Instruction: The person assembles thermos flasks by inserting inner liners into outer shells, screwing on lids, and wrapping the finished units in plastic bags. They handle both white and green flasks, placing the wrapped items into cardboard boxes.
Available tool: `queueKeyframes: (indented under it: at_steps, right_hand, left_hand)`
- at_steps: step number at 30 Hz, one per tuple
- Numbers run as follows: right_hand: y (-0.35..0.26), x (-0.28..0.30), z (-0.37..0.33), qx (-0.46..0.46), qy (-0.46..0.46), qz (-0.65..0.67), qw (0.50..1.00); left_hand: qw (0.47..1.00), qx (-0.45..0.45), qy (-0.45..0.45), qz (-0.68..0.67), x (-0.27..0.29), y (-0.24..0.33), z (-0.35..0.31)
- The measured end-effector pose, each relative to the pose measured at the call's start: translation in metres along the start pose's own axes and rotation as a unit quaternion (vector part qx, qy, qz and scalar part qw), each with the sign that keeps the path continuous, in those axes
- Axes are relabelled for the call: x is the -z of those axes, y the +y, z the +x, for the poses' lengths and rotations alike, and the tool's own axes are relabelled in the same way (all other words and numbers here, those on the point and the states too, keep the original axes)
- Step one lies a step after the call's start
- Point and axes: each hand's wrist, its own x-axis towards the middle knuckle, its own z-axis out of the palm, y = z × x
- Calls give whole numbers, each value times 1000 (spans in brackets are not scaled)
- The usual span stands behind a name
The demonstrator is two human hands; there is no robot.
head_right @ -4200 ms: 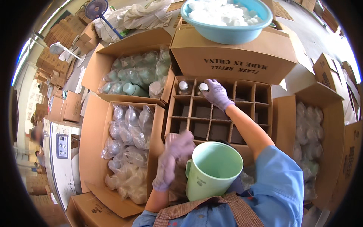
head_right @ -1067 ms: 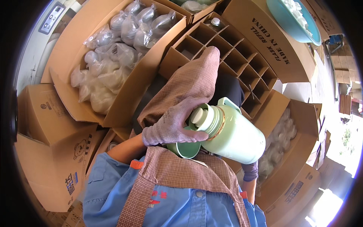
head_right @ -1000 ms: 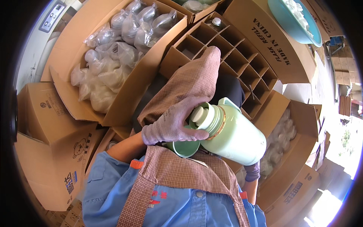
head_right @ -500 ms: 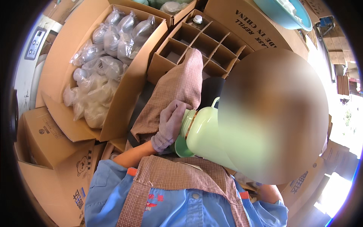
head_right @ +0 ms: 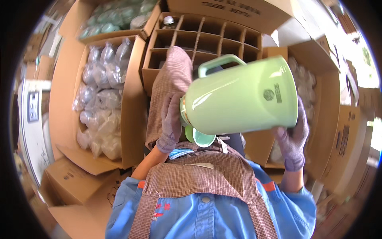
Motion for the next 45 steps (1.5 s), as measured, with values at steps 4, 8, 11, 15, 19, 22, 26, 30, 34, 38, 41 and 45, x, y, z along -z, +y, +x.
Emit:
queueKeyframes:
  at_steps: [4,8,11,15,19,22,26,30,34,38,41,45]
  right_hand:
    - [-38,17,7,5,25,109,994]
    - [-59,1,-6,206,-26,-129,970]
    - [-77,-49,-10,245,-111,-97,958]
    - [-96,-132,32,257,-52,-235,936]
    - [-78,-126,37,233,167,-113,951]
    - [-53,-94,-10,242,375,-44,894]
    - [31,-2,-169,60,473,-157,865]
    - [98,25,-403,-548,359,-173,736]
    - [158,-48,-645,-836,29,-139,531]
    - [169,-128,-698,-884,208,130,397]
    - [193,-162,-686,-900,222,-48,372]
    - [165,-114,-606,-857,-74,-79,504]
  left_hand:
    - [988,92,-99,76,18,25,-5]
    - [991,-61,-62,106,31,44,-6]
    - [926,-241,-80,278,20,76,-1]
    - [937,-227,-69,258,-9,126,30]
    - [926,-121,-231,274,10,89,127]
    - [716,-362,-290,522,-36,100,87]
    - [867,-102,-210,439,-41,86,80]
    - [872,-83,-196,440,-58,100,52]
    - [873,-113,-203,429,-61,92,49]
    - [871,-146,-209,419,-66,97,42]
    - [873,-163,-210,408,-54,100,40]
    - [876,-166,-199,406,-48,102,44]
